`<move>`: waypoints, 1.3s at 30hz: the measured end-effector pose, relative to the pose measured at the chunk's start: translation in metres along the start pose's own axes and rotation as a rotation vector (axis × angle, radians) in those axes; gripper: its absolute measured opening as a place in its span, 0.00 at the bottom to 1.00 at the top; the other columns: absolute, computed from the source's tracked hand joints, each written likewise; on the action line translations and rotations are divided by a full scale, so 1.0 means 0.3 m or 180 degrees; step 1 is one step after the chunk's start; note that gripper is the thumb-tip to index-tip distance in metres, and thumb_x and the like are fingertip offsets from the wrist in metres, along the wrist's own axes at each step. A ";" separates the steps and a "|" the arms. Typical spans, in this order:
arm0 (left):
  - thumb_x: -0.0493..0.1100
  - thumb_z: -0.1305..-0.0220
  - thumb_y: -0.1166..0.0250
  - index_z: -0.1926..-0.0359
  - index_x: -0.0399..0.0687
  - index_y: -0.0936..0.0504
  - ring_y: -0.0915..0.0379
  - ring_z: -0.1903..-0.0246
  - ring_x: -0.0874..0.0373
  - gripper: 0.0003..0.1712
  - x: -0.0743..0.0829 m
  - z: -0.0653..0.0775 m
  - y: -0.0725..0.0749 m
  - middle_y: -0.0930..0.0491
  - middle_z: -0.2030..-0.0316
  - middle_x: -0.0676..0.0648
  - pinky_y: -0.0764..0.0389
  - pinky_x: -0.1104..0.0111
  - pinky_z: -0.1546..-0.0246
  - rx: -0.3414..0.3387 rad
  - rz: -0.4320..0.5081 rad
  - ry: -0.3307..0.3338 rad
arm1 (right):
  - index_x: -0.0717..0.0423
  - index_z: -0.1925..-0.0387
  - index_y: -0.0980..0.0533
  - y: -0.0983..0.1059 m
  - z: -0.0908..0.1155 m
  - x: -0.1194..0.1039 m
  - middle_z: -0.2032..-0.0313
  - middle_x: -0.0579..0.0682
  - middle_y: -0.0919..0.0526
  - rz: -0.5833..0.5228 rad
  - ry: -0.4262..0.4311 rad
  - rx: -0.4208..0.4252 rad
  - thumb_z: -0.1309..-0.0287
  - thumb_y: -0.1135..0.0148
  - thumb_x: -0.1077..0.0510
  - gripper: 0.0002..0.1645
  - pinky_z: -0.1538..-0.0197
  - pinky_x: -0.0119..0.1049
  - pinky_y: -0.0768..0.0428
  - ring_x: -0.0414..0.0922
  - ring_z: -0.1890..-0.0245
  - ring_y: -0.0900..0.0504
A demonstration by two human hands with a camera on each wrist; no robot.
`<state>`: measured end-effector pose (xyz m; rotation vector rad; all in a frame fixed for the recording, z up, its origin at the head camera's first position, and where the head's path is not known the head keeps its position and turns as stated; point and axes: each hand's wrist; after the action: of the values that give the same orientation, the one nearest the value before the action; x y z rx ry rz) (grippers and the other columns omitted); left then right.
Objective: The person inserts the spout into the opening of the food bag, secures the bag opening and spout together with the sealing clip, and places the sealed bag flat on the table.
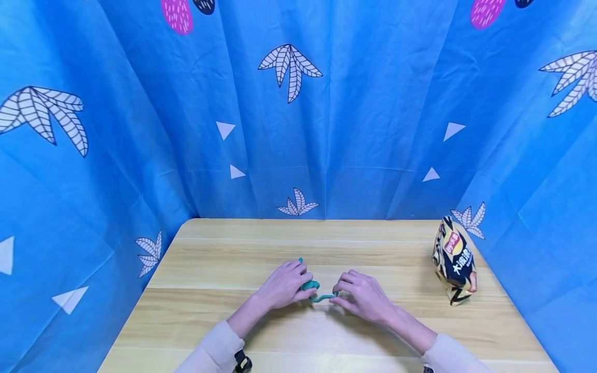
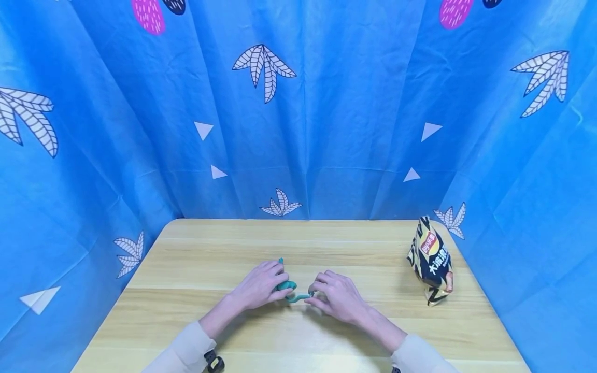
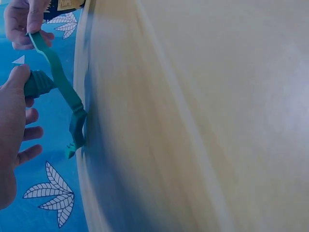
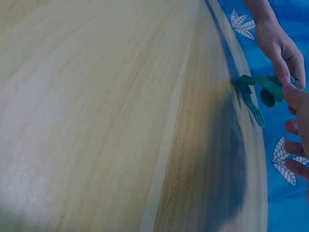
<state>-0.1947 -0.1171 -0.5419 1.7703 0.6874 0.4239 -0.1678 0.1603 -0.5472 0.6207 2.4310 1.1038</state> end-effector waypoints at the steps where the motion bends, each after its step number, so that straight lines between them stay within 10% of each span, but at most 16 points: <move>1: 0.64 0.26 0.38 0.64 0.59 0.23 0.30 0.61 0.61 0.17 -0.002 0.001 0.002 0.23 0.64 0.56 0.19 0.65 0.53 0.0019 -0.0018 -0.0003 | 0.43 0.67 0.15 -0.001 0.000 0.000 0.67 0.37 0.14 0.0005 -0.0013 -0.0008 0.51 0.19 0.45 0.13 0.66 0.22 0.21 0.34 0.67 0.20; 39: 0.65 0.23 0.43 0.61 0.60 0.20 0.22 0.50 0.57 0.18 -0.037 0.019 0.019 0.18 0.58 0.54 0.17 0.61 0.43 -0.0054 -0.0017 0.0089 | 0.41 0.66 0.13 -0.007 -0.006 0.037 0.66 0.37 0.15 0.0368 -0.0002 -0.0609 0.47 0.22 0.37 0.16 0.62 0.28 0.20 0.36 0.65 0.21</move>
<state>-0.1983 -0.1296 -0.5377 1.7491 0.7060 0.4503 -0.1785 0.1639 -0.5497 0.7052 2.2774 1.3628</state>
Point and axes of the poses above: each hand's wrist, its own z-axis away from the middle knuckle, its own y-axis out of the back of the hand, x = y × z
